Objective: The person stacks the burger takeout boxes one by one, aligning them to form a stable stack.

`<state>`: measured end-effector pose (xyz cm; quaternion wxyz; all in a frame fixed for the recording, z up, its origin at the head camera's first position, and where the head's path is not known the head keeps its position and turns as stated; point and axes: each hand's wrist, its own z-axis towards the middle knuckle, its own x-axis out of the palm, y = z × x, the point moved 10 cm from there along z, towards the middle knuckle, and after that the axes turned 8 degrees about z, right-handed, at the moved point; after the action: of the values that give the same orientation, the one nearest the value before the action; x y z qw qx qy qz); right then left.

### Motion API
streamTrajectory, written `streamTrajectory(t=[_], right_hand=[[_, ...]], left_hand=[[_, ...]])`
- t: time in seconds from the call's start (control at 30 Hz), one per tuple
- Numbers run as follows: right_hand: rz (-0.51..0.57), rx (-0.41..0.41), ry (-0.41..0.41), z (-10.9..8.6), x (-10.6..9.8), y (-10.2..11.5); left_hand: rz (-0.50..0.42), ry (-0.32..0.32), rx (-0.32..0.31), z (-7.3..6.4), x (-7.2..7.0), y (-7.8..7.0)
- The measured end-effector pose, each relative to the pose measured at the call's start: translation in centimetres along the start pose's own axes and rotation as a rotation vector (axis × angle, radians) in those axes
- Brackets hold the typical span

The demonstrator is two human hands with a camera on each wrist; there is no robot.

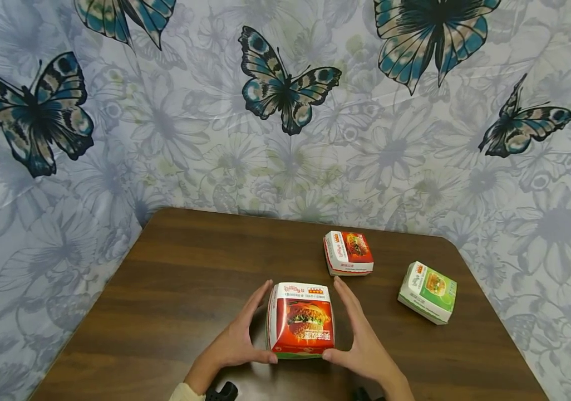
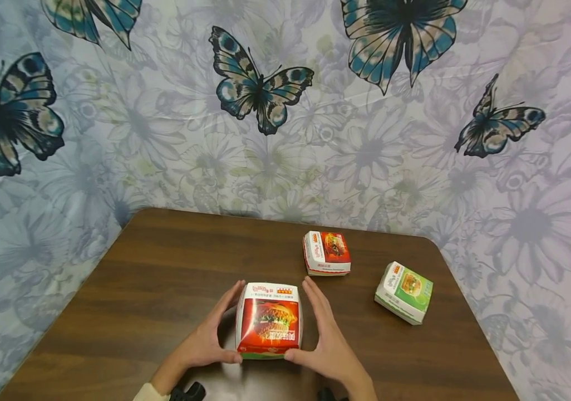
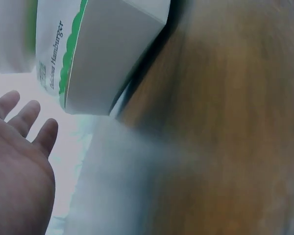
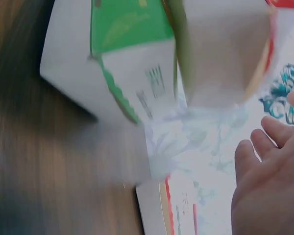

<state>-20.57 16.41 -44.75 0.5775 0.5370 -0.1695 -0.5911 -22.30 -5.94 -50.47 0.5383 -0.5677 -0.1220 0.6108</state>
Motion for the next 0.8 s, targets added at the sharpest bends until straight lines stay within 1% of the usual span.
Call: streamTrajectory(t=[0.07, 0.2, 0.3, 0.37, 0.47, 0.57, 0.63, 0.73, 0.8], right_hand=[[0.001, -0.025, -0.031, -0.3, -1.0, -0.2], [-0.025, -0.034, -0.110, -1.2, -3.4, -0.8], [-0.067, -0.012, -0.197, -1.8, -5.5, -1.3], [-0.106, 0.005, -0.280, -2.3, -7.1, -1.6], [-0.159, 0.062, -0.428, -3.3, -9.8, -2.5], [-0.198, 0.110, -0.591, -4.8, -12.6, -3.6], [-0.220, 0.126, -0.692, -5.8, -14.3, -4.2], [-0.259, 0.151, -0.836, -7.4, -16.5, -5.2], [-0.269, 0.192, -0.915, -8.4, -17.7, -6.2]], left_hand=[[0.000, 0.004, -0.004, 0.1, 0.0, -0.2], [-0.028, 0.019, -0.027, 0.2, 0.0, -0.5], [-0.057, 0.027, -0.040, 0.3, -0.1, -0.9], [-0.067, 0.028, -0.038, 0.4, -0.1, -1.1], [-0.075, 0.025, -0.031, 0.6, -0.1, -1.6], [-0.071, 0.027, -0.029, 0.7, 0.0, -1.9], [-0.059, 0.025, -0.020, 0.8, 0.0, -2.1], [-0.036, 0.019, -0.003, 0.9, 0.1, -2.4], [-0.031, 0.015, 0.002, 0.9, 0.2, -2.4]])
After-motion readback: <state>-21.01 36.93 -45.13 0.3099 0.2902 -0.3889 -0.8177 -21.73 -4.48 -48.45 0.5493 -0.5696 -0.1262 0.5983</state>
